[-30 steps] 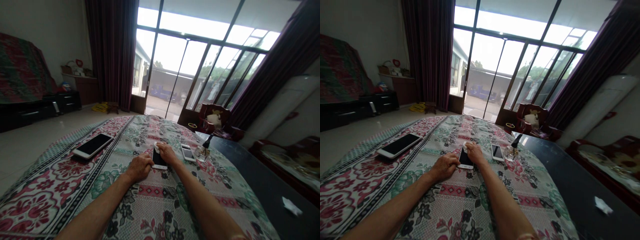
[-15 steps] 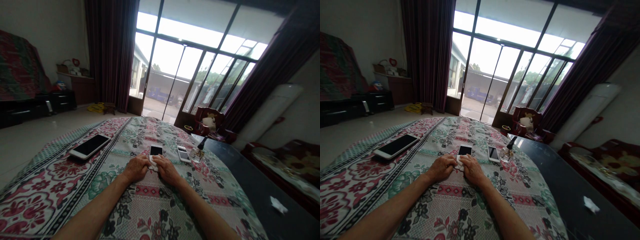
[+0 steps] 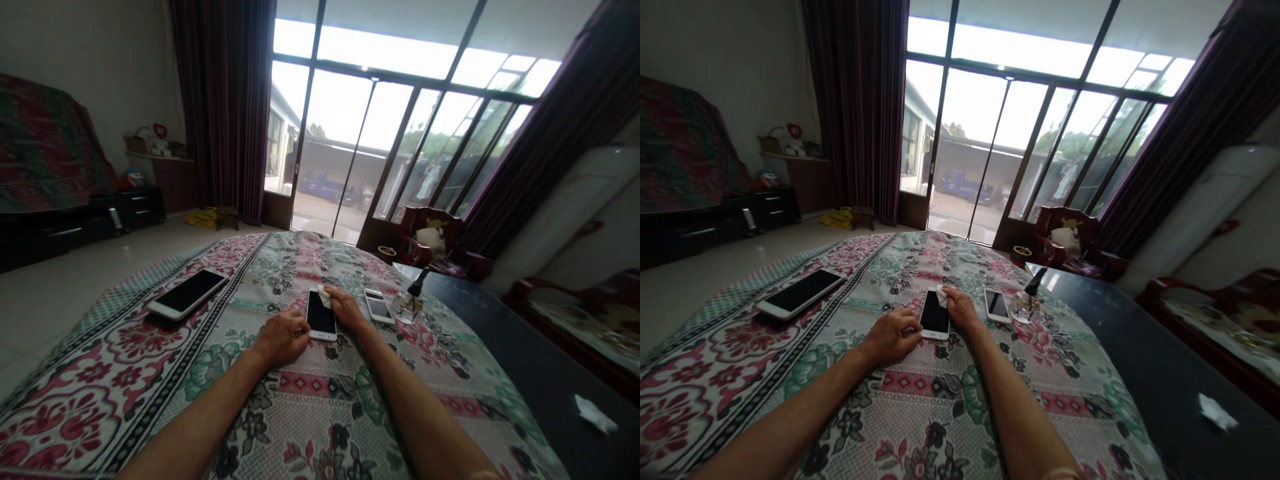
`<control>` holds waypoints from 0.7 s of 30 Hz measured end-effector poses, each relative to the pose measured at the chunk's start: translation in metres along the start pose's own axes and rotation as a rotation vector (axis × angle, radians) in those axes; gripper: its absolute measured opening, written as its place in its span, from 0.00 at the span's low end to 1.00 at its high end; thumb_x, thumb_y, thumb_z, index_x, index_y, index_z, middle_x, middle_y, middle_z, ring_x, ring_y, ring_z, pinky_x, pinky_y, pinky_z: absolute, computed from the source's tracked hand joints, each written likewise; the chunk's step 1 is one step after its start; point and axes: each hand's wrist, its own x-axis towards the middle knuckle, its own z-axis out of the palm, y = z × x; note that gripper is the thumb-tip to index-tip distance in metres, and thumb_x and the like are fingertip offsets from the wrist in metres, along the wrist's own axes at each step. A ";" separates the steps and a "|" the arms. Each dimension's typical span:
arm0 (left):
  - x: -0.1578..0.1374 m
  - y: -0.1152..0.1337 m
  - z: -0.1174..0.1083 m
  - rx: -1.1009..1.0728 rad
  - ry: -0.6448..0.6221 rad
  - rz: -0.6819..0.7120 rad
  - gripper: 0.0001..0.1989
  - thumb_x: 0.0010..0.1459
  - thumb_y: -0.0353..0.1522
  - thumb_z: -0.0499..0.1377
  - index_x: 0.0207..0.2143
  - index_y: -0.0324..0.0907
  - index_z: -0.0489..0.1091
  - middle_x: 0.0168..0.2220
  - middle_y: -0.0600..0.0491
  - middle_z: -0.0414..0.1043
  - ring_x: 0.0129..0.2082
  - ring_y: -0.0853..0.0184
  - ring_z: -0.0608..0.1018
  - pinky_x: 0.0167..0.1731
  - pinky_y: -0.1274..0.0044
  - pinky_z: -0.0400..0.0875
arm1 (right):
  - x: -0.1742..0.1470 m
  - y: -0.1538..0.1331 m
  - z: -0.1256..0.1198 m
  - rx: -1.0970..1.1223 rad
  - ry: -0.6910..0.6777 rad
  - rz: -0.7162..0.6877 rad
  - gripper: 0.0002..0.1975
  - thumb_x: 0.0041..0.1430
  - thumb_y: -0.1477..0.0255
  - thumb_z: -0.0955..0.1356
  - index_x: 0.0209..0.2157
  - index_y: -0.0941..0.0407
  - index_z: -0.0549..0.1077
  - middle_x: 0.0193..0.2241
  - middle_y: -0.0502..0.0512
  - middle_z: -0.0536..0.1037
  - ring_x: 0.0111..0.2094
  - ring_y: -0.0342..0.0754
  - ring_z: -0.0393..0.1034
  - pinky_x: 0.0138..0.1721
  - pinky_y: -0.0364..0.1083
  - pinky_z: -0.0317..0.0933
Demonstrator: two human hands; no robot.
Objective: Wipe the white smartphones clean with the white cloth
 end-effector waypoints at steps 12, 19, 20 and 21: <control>0.000 -0.005 0.004 -0.066 0.046 0.036 0.09 0.51 0.25 0.58 0.30 0.43 0.77 0.43 0.51 0.77 0.44 0.63 0.76 0.48 0.72 0.70 | -0.029 -0.011 -0.002 -0.043 0.024 -0.117 0.22 0.58 0.82 0.58 0.48 0.54 0.74 0.52 0.55 0.73 0.60 0.51 0.58 0.60 0.54 0.54; -0.001 -0.007 0.004 -0.075 0.057 0.059 0.08 0.52 0.26 0.58 0.30 0.43 0.77 0.41 0.50 0.78 0.43 0.63 0.77 0.48 0.71 0.70 | -0.066 -0.038 -0.019 -0.045 -0.050 -0.252 0.22 0.57 0.82 0.58 0.48 0.54 0.73 0.52 0.56 0.73 0.57 0.52 0.62 0.59 0.56 0.55; -0.001 -0.007 0.004 -0.075 0.058 0.059 0.08 0.52 0.26 0.58 0.30 0.43 0.77 0.41 0.50 0.78 0.43 0.63 0.77 0.48 0.71 0.70 | -0.072 -0.042 -0.020 -0.045 -0.057 -0.262 0.22 0.58 0.82 0.58 0.48 0.54 0.73 0.52 0.56 0.73 0.57 0.52 0.62 0.59 0.56 0.55; -0.001 -0.007 0.004 -0.076 0.060 0.057 0.08 0.51 0.26 0.58 0.30 0.43 0.77 0.41 0.50 0.78 0.43 0.63 0.77 0.48 0.71 0.70 | -0.078 -0.046 -0.022 -0.045 -0.064 -0.271 0.21 0.59 0.82 0.58 0.49 0.54 0.73 0.52 0.56 0.73 0.57 0.52 0.62 0.59 0.55 0.55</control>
